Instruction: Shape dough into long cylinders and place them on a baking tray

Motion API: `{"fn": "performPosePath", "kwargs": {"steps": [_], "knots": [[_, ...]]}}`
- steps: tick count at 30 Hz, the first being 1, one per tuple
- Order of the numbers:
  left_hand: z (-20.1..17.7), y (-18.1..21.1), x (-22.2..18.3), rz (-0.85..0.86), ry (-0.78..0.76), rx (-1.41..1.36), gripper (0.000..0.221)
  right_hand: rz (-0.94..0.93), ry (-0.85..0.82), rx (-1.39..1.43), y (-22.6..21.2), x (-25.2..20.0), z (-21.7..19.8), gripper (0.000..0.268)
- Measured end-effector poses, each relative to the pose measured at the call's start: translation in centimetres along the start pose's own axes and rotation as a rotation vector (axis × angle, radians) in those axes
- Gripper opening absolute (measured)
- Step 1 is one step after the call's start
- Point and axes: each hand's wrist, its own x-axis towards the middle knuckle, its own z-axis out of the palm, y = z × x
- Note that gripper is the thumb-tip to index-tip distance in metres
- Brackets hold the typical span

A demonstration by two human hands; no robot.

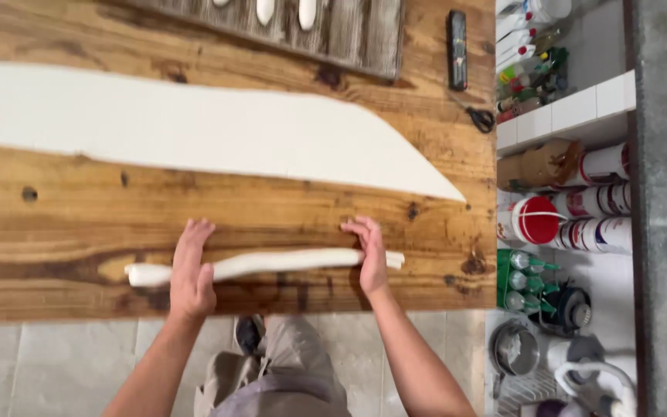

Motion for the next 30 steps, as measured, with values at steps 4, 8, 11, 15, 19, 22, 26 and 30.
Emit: {"fn": "performPosePath", "kwargs": {"steps": [4, 8, 11, 15, 19, 22, 26, 30], "knots": [[0.4, 0.7, 3.5, -0.024, 0.097, -0.032, 0.074, -0.124, 0.018, 0.004, -2.0, 3.3, 0.9, 0.061], [0.5, -0.4, 7.7, -0.007, 0.113, -0.019, 0.074, -0.302, -0.085, -0.233, -1.7, 5.6, 1.1, 0.068], [0.8, -0.5, 8.5, -0.018, 0.090, 0.010, 0.074, -0.347, -0.077, -0.216, -0.5, 5.9, 1.0, 0.063], [1.1, -1.3, 10.2, 0.063, 0.117, 0.005, 0.073, -0.366, -0.017, -0.172, -1.1, 7.7, 1.7, 0.063], [1.2, -4.1, 10.5, 0.052, 0.183, 0.002, 0.081, -0.318, 0.041, -0.059, 0.3, 9.9, 1.4, 0.078], [0.8, -3.0, 10.8, 0.020, 0.243, -0.072, 0.072, -0.251, 0.171, -0.006, -0.1, 10.8, 1.5, 0.064], [2.1, -4.4, 8.5, 0.041, 0.181, -0.031, 0.058, -0.219, 0.176, 0.058, -1.5, 9.6, 1.5, 0.050], [2.1, -4.0, 5.9, -0.001, 0.121, -0.106, 0.059, -0.024, 0.181, 0.132, -2.6, 6.4, 1.4, 0.042]]}}
